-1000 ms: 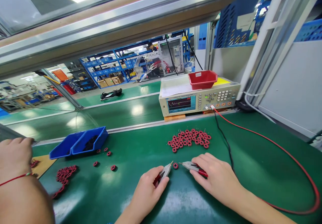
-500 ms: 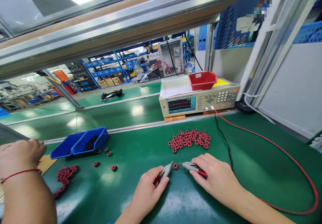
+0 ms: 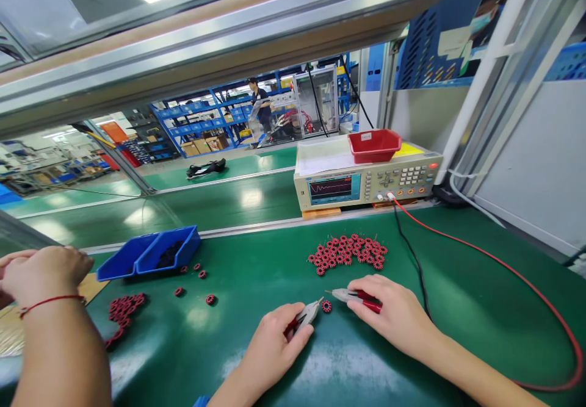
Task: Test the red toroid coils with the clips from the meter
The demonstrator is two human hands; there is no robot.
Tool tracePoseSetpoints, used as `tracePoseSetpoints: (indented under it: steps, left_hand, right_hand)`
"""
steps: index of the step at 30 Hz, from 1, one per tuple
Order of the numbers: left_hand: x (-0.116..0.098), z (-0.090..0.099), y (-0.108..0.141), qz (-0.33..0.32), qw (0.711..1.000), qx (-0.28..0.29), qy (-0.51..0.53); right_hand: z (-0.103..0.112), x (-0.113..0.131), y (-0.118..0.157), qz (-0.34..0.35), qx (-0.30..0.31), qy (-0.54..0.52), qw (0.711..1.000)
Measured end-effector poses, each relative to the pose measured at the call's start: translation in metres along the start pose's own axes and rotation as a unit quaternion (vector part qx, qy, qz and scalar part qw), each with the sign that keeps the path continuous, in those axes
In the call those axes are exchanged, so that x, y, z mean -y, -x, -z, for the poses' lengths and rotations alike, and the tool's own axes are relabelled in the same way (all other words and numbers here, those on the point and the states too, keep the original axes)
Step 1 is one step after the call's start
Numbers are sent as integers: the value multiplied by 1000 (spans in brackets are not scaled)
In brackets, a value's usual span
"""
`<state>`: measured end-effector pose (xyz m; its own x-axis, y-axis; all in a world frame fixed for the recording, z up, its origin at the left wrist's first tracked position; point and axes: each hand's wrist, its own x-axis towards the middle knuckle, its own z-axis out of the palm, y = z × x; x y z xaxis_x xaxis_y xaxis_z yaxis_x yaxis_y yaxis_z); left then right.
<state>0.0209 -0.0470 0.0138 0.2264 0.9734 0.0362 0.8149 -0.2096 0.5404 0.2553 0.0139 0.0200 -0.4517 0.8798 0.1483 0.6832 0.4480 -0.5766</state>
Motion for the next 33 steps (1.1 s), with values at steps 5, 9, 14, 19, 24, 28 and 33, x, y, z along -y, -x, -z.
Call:
tracePoseSetpoints:
  steps: [5,9,14,19,24,28,33]
  left_hand:
    - [-2,0,-1,0,1000,0,3]
    - [-1,0,-1,1,1000,-3,3]
    - [0,-1,0,5,1000,-6,8]
    - [1,-2,-1,4,1000,-13,12]
    - [0,-1,-2,2,1000,-15,9]
    - [1,-1,-1,-1,1000,-18,8]
    - [1,0,0,-2,1000,-22,7]
  right_hand:
    - [-1,2,1,-1,12,4,1000]
    - [-1,1,0,-2,10,7,1000]
    - [-1,2,-1,-7,9,9,1000]
    - [-1,1,0,-7,3,8,1000]
    - [-2,-1,-1,-4,-1,5,1000]
    - [-2,-3,-2,-9,-2,1,1000]
    - [7,-12,-5,-14,5,-1,1000]
